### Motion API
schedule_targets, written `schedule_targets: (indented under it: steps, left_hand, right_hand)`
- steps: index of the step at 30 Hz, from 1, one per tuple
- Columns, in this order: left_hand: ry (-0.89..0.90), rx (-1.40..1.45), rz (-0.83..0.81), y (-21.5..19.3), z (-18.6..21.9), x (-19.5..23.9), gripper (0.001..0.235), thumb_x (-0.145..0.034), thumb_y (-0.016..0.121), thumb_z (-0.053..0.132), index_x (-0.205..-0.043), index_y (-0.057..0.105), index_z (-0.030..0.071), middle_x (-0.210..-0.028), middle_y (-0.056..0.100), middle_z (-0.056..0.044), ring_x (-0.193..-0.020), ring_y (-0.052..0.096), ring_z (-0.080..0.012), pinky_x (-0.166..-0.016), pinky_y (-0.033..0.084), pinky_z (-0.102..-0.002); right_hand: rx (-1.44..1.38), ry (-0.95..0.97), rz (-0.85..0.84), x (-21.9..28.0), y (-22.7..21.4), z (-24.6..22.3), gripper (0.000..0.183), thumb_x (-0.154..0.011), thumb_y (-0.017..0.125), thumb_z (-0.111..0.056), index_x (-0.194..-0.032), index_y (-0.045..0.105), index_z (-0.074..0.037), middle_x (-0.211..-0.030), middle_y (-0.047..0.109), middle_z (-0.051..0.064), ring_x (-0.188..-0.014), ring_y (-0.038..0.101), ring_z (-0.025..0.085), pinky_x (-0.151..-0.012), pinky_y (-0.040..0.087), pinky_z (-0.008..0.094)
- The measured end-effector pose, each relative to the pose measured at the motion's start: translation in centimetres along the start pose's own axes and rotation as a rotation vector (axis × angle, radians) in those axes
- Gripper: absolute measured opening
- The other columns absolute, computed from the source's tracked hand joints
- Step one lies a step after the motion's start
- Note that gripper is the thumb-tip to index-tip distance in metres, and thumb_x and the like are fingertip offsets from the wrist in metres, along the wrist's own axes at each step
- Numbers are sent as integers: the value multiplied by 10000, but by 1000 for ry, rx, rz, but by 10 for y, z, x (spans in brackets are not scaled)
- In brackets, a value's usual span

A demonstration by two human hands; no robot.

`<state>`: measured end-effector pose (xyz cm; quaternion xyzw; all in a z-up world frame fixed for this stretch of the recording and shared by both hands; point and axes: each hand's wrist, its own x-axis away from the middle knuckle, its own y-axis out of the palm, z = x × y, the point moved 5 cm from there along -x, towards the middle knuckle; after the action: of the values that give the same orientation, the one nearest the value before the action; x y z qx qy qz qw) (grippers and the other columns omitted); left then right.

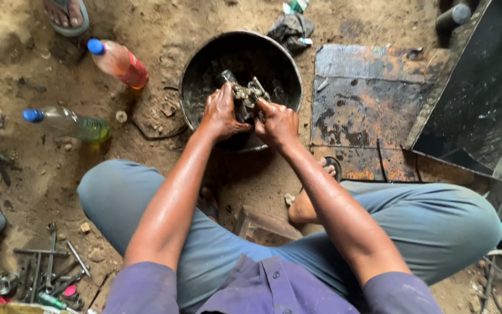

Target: The person sits on the ground and scrubs a metal engine casing with a brush and liquid from a bucket. They rotate the part to clean different sides and inspect the interior surfaces.

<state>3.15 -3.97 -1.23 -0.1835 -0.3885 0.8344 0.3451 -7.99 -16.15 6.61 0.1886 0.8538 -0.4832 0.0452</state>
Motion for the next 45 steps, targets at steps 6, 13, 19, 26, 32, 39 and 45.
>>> schedule_targets:
  steps: [6, 13, 19, 26, 32, 39, 45]
  left_hand:
    - [17, -17, 20, -2, -4, -4, 1214, -491, 994, 401, -1406, 309, -9, -1361, 525, -248, -1301, 485, -435, -1077, 355, -519]
    - [-33, -11, -3, -14, -2, -9, 1144, -501, 995, 413, -1386, 363, 56, -1321, 575, -209, -1270, 528, -417, -1075, 397, -498]
    - [20, 19, 20, -13, 1, 0, 1131, -471, 1003, 399, -1347, 372, 62, -1300, 586, -197, -1250, 551, -411, -1043, 410, -507]
    - [7, -11, 24, -4, -7, 2, 1126, -504, 1004, 393, -1368, 367, 53, -1286, 587, -219, -1242, 544, -429, -1053, 410, -518]
    - [-26, 3, 11, -4, -8, -1, 1092, -522, 977, 375, -1387, 382, 75, -1270, 607, -209, -1235, 545, -422, -1051, 408, -515]
    - [-1, -9, 0, -2, -6, -2, 1190, -471, 1000, 393, -1398, 337, 49, -1323, 558, -235, -1284, 499, -430, -1082, 375, -515]
    - [-79, 19, -72, -4, -4, -4, 1207, -456, 1022, 435, -1392, 347, 83, -1346, 551, -199, -1292, 496, -399, -1097, 361, -506]
  right_hand:
    - [92, 27, -125, 0, 22, 18, 118, -869, 677, -228, -970, 731, -199, -829, 754, 70, -717, 709, 345, -606, 531, 482]
    - [-23, 97, -327, -16, 41, 57, 427, -814, 693, -253, -1236, 743, -223, -985, 790, 127, -859, 766, 304, -805, 609, 413]
    - [-193, 64, -316, -9, 48, 58, 505, -806, 732, -271, -1280, 679, -105, -1101, 757, 150, -935, 767, 292, -847, 590, 390]
    - [-53, 288, -436, -10, 22, 19, 355, -827, 677, -255, -1170, 758, -217, -942, 794, 91, -832, 773, 267, -799, 598, 418]
    - [27, 124, -288, -14, 15, 14, 363, -765, 711, -279, -1120, 771, -229, -814, 770, 133, -740, 727, 306, -696, 583, 459]
    - [19, 328, -416, 5, 48, 45, 387, -894, 589, -176, -1260, 690, -248, -687, 710, 12, -471, 572, 193, -401, 440, 326]
    - [145, -17, -133, 26, 57, 26, 70, -945, 629, -108, -931, 650, -174, -678, 640, -2, -468, 541, 155, -349, 362, 317]
